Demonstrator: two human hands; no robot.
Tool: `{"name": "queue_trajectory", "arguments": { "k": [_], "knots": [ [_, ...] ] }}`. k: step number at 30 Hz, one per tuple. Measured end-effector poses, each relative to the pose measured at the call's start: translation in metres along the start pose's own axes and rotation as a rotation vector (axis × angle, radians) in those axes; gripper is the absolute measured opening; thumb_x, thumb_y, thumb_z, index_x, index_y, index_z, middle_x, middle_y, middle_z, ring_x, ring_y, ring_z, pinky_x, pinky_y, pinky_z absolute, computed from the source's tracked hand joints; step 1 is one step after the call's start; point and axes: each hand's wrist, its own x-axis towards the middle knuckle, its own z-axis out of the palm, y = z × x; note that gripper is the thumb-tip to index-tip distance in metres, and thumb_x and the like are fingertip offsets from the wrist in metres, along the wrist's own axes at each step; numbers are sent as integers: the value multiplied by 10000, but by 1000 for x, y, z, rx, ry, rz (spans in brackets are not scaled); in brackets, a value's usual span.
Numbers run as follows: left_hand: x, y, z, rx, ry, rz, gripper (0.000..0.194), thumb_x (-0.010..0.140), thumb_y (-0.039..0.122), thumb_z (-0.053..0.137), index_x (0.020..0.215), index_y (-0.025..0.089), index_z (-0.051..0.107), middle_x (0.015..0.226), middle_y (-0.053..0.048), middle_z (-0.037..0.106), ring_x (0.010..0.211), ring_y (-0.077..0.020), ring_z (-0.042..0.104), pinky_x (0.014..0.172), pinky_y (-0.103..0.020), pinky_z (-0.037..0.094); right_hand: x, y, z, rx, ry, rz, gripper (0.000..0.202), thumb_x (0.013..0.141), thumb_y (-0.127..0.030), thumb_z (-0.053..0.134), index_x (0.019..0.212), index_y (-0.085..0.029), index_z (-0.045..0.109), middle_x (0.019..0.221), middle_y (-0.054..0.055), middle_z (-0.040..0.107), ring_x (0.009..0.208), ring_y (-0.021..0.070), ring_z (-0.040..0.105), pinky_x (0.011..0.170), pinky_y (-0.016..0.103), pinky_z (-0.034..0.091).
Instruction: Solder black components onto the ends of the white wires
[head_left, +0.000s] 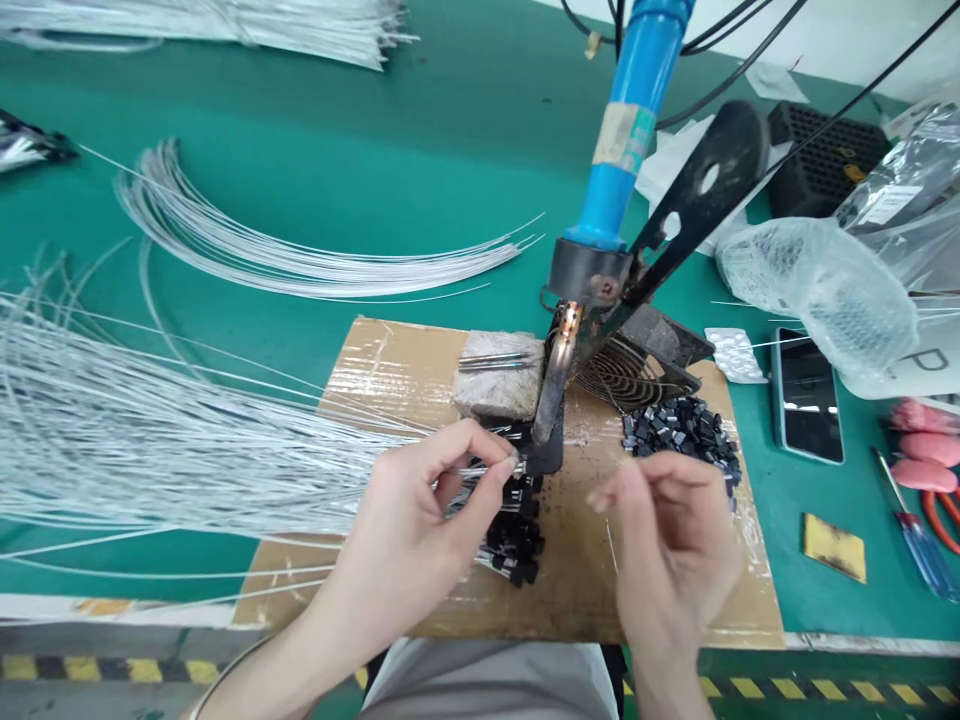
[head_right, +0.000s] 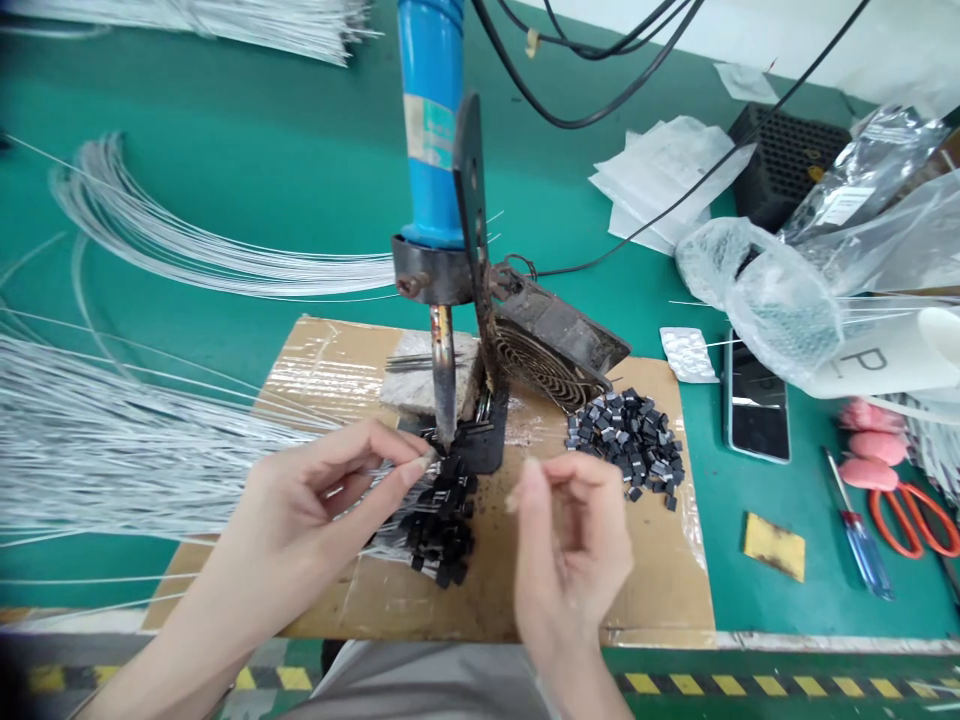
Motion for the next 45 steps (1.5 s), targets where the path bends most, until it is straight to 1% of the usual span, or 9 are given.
{"name": "queue_trajectory", "arguments": {
  "k": [2,5,8,13,21,25,29,35,45],
  "knots": [
    [-2,-2,-2,21,8,25,173,957,244,629,804,231,709,806,-6,778,541,-122,489,494,-260,376,8,8,-15,78,76,64,168,1027,-327,715,906,-212,739,676,-24,700,564,139,672,574,265,572],
    [-7,-5,-5,52,23,63,178,982,228,628,819,241,699,800,15,766,508,-111,437,476,-255,361,18,23,-41,199,140,161,458,1049,-557,583,963,-176,823,922,104,815,778,235,773,676,383,640],
    [-14,-9,-7,93,61,120,165,989,204,631,847,249,700,848,21,765,507,-103,481,512,-253,422,19,36,-59,29,209,178,669,1087,-664,408,1059,-141,823,1020,140,833,908,285,800,796,461,644],
    [-25,-22,-3,171,121,231,172,956,125,661,889,254,754,1065,-46,783,877,-190,760,759,-284,581,11,46,-62,-131,212,154,758,1083,-737,346,1059,-115,779,921,127,832,861,282,816,822,466,634],
    [-35,-33,-7,-78,273,141,268,956,103,682,1014,334,805,1120,43,752,1136,-194,703,1000,-293,546,8,51,-63,-83,216,140,722,1086,-717,382,994,-116,772,911,130,826,792,263,810,751,428,628],
    [9,-26,-48,150,344,208,88,976,223,696,953,278,762,1049,38,763,1074,-219,700,1014,-338,529,8,57,-66,-59,217,144,744,1077,-732,369,963,-117,770,864,127,822,754,265,809,733,426,632],
    [94,-34,-89,553,316,215,189,966,368,652,935,209,751,957,-45,746,800,-221,670,820,-385,544,9,59,-66,-35,241,173,733,1040,-760,432,910,-121,765,836,124,815,698,254,792,686,415,639],
    [194,-68,-93,607,189,215,139,811,322,782,807,185,757,837,-50,641,860,-261,644,899,-416,542,12,60,-64,-28,252,128,657,1024,-722,543,895,-121,775,833,113,809,688,233,779,648,389,650],
    [196,-76,-103,463,268,289,163,830,363,756,773,214,788,923,-66,780,844,-236,682,859,-397,552,11,62,-65,-62,220,128,625,1027,-694,595,875,-121,792,813,98,815,683,208,781,645,344,655]
  ]
}}
